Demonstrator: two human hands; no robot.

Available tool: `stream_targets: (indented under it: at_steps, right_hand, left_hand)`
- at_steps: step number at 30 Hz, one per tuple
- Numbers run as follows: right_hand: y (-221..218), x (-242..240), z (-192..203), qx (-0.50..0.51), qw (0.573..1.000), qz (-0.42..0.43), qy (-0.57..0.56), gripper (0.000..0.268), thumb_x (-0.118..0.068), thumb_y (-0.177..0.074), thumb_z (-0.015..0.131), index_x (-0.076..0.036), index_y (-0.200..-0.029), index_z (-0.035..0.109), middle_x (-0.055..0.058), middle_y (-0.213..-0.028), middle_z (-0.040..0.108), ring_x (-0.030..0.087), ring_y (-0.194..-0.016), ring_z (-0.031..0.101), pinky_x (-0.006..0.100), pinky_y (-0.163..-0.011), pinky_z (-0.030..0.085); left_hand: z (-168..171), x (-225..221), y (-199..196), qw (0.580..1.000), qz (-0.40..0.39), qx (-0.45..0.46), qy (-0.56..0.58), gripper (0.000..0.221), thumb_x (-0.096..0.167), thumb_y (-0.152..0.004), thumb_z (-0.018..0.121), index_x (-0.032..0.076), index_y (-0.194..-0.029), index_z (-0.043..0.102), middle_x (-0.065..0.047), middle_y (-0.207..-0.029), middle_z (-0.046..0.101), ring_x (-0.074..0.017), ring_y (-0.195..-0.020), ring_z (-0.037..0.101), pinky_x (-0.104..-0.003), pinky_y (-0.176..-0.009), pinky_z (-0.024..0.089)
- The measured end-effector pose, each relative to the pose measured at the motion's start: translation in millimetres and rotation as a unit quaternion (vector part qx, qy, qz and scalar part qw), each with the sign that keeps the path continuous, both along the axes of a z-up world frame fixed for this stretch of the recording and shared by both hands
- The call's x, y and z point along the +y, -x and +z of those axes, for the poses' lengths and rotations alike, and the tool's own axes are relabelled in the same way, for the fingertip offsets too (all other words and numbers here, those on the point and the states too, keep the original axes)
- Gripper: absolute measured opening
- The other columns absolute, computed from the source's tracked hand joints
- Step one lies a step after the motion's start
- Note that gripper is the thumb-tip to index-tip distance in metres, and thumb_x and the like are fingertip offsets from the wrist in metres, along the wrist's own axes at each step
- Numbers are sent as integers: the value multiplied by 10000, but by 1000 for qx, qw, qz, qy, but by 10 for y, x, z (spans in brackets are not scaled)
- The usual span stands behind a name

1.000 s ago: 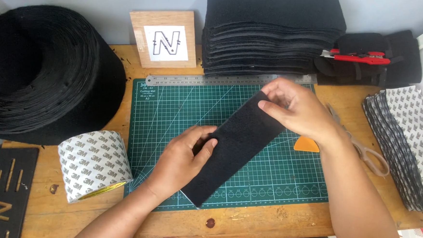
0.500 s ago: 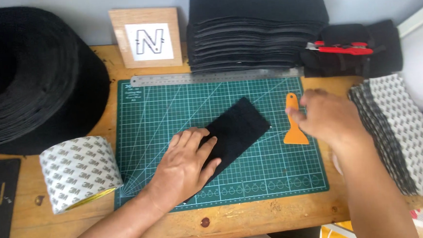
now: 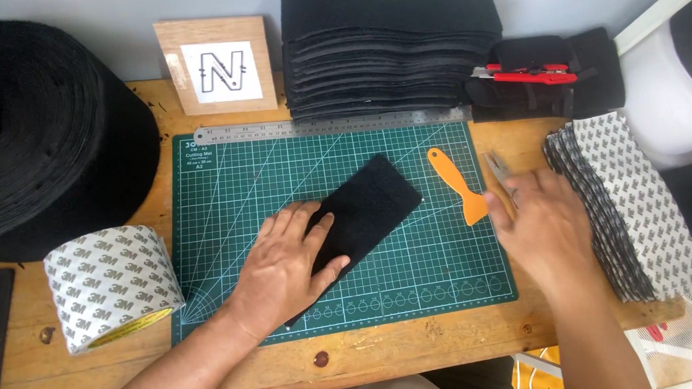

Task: Applying adhesive tape to fabric strips and trimming the edges with scissors

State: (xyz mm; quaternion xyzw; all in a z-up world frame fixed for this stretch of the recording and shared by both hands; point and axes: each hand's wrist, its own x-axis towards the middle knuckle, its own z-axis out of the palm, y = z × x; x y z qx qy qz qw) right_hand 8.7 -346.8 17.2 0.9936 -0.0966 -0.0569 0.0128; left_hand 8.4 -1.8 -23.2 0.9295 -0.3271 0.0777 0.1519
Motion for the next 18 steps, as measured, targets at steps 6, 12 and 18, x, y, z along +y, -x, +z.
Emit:
stream_targets:
  at_steps: [6, 12, 18]
  right_hand:
    - [318, -280, -105, 32, 999, -12, 36, 677, -645, -982, 345, -185, -1443, 528, 170, -1323, 601, 334, -1205, 558, 520, -991, 481]
    - [303, -534, -371, -23, 999, -25, 15, 618, -588, -981, 434, -141, -1379, 585, 180, -1263, 624, 350, -1152, 536, 511, -946, 390]
    - [256, -555, -435, -77, 992, -40, -92, 577, -417, -882, 551, -19, -1293, 630, 202, -1125, 570, 392, -1073, 562, 556, -826, 515]
  left_hand:
    - [65, -96, -16, 998, 24, -50, 15, 476, 475, -1007, 561, 29, -1131, 673, -141, -1067, 588, -304, -989, 557, -438, -855, 473]
    - [208, -202, 50, 997, 12, 47, 57, 499, 435, -1004, 549, 19, -1270, 621, -162, -1235, 589, -321, -1188, 546, -484, -1017, 450]
    - [351, -296, 51, 979, -35, 139, 142, 444, 422, -1020, 489, 58, -1214, 654, -137, -1284, 613, -327, -1225, 583, -529, -1057, 440]
